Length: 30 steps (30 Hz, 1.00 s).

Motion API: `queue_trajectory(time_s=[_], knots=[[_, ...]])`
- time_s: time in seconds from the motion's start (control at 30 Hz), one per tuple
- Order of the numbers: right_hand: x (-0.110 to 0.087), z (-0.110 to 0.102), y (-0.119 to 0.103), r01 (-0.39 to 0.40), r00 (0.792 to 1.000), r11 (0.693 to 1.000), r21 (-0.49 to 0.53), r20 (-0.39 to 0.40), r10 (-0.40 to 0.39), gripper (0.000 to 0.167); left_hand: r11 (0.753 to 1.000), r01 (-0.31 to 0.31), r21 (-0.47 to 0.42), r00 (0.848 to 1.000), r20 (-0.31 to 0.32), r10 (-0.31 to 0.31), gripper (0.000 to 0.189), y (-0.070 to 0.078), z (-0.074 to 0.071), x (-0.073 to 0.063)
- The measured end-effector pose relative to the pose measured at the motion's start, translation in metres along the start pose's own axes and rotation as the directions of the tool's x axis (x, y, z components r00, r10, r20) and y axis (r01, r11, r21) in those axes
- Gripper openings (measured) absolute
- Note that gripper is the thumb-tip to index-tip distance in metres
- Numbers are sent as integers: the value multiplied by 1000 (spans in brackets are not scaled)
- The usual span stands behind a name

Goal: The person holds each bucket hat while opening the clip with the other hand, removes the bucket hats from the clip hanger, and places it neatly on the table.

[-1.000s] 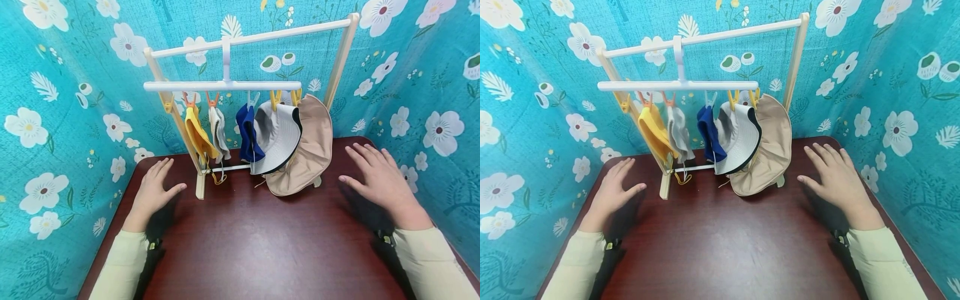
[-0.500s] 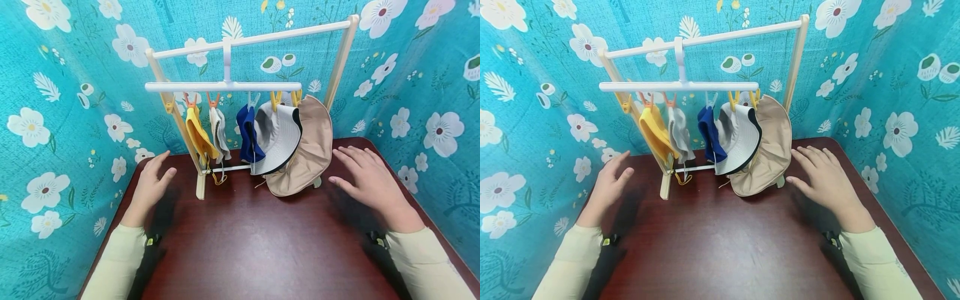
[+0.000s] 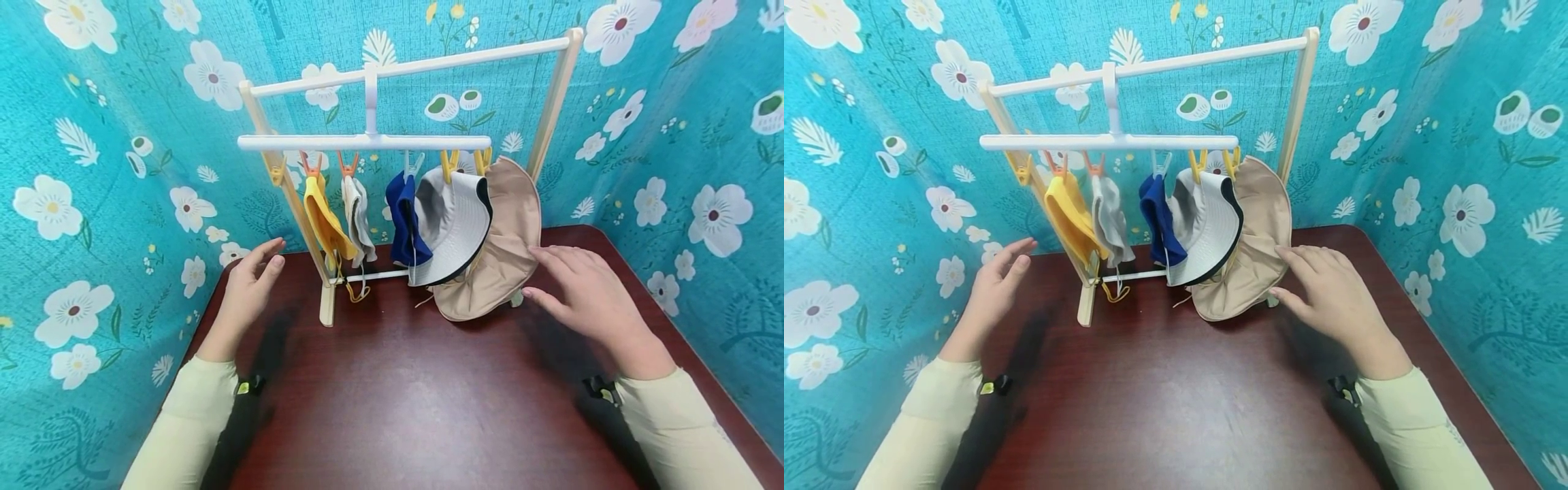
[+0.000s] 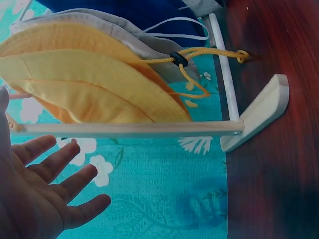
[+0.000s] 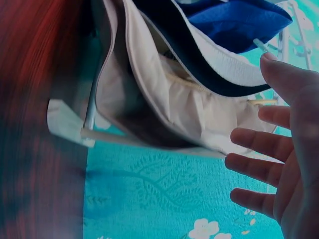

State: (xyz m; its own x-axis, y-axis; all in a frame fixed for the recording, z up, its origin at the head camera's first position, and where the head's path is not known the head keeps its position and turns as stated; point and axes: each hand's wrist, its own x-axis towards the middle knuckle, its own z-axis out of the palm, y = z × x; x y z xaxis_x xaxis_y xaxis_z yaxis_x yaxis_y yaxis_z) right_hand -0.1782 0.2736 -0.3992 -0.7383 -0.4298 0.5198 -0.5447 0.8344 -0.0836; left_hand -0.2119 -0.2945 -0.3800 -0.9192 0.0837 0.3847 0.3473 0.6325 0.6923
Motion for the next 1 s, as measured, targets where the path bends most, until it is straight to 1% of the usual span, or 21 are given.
queue_trajectory(time_s=[0.2, 0.4, 0.53, 0.7, 0.83, 1.0], knots=[[7, 8, -12, 74, 997, 997, 18, -36, -73, 74, 998, 30, -49, 999, -26, -32, 45, 8, 3, 4], [15, 13, -27, 127, 989, 991, 35, -82, -124, 62, 997, 74, -32, 997, -28, -75, 48, 18, -1, 11], [20, 15, -36, 143, 985, 988, 57, -101, -136, 61, 995, 86, -41, 996, -24, -87, 51, 29, -4, 14], [25, 16, -46, 156, 984, 986, 59, -100, -150, 59, 994, 90, -62, 995, -33, -92, 52, 41, -8, 20], [27, 15, -52, 158, 983, 986, 47, -99, -152, 59, 995, 90, -53, 993, -73, -93, 54, 50, -11, 29], [28, 13, -57, 146, 985, 988, 47, -100, -141, 55, 995, 69, -68, 991, -110, -76, 57, 58, -12, 41]])
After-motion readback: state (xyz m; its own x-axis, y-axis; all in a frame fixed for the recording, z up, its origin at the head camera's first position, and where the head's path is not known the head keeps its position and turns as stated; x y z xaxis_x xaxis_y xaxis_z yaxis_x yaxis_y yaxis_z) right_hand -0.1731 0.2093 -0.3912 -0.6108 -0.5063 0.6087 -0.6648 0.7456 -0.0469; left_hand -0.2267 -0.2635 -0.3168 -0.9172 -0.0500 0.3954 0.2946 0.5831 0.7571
